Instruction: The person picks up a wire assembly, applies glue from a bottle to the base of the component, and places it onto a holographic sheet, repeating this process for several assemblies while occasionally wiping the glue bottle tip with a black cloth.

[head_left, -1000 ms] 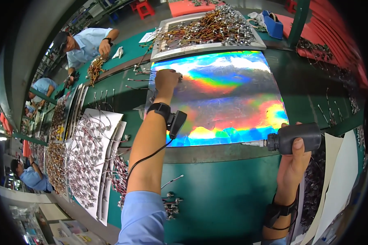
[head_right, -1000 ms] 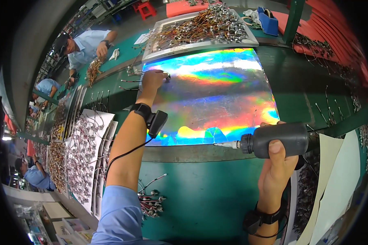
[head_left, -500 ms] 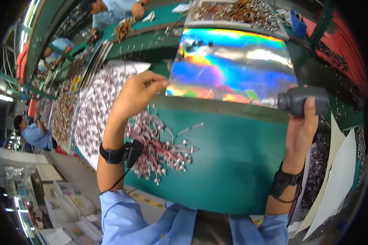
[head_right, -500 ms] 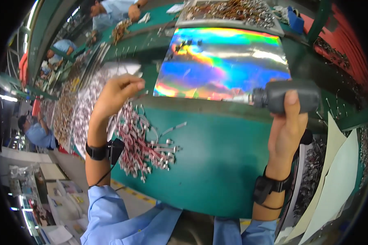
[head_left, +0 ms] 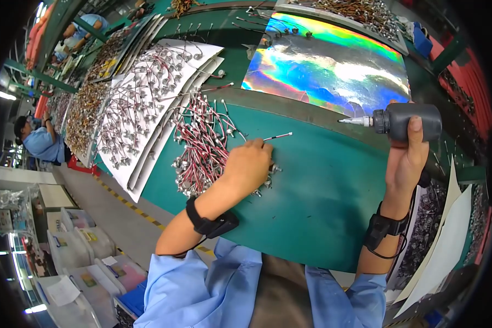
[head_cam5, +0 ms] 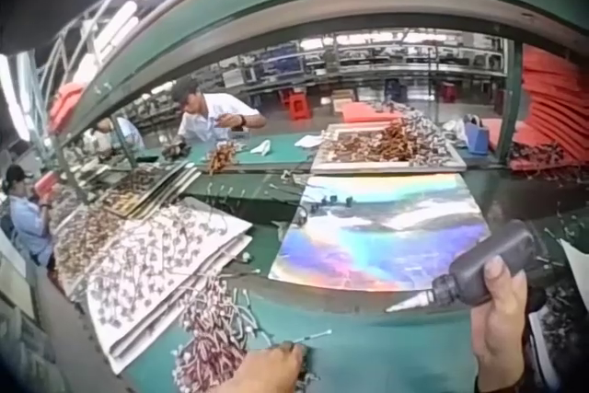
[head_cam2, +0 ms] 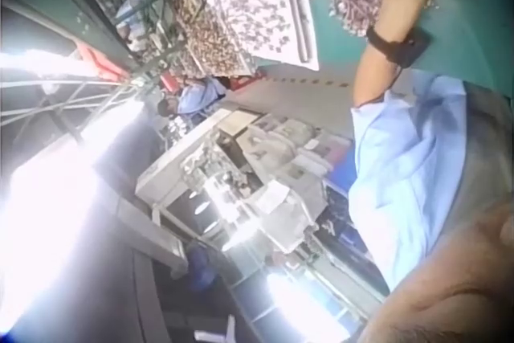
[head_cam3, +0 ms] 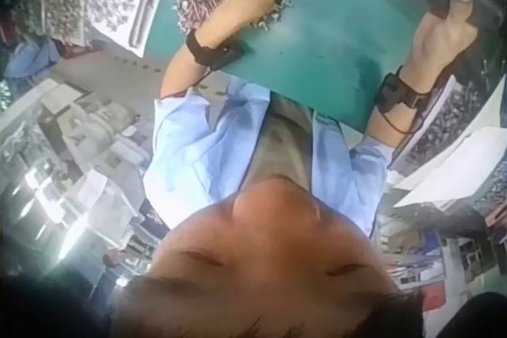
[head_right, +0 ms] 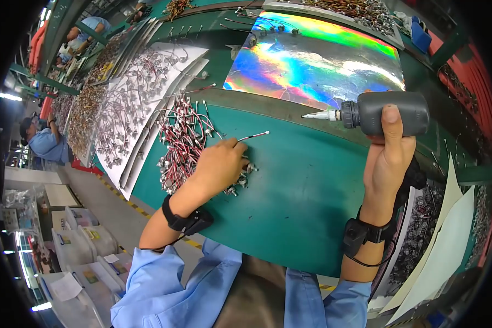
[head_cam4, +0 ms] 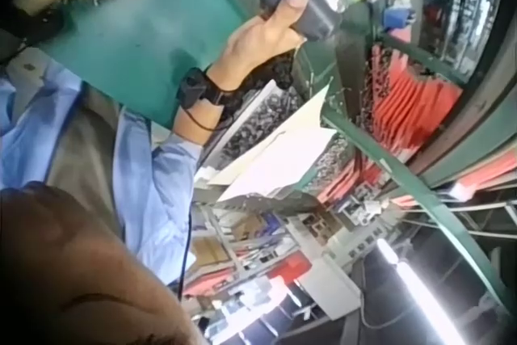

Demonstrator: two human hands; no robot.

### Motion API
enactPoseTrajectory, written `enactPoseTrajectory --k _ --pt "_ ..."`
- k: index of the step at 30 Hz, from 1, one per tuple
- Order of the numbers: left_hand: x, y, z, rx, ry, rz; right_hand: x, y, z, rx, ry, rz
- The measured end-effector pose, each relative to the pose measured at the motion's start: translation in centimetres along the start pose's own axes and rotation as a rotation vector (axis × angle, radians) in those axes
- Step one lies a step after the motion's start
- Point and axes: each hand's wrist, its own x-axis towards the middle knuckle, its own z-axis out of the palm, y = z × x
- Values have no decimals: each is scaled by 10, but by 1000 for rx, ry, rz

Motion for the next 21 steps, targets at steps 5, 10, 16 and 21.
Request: enactPoseTrajectory --k 5,10,16,21 --pt "8 -4 -10 -115 -33 -13 1 -5 -2 17 4 -7" --pt "1 -8 -92 -631 279 -215 2 -7 -4 27 47 -41" --pt "-4 16 -123 -1078 660 -196 0 -8 -5 32 36 -68" --pt "0 28 -116 -1095 1191 8 0 -11 -4 6 54 -105"
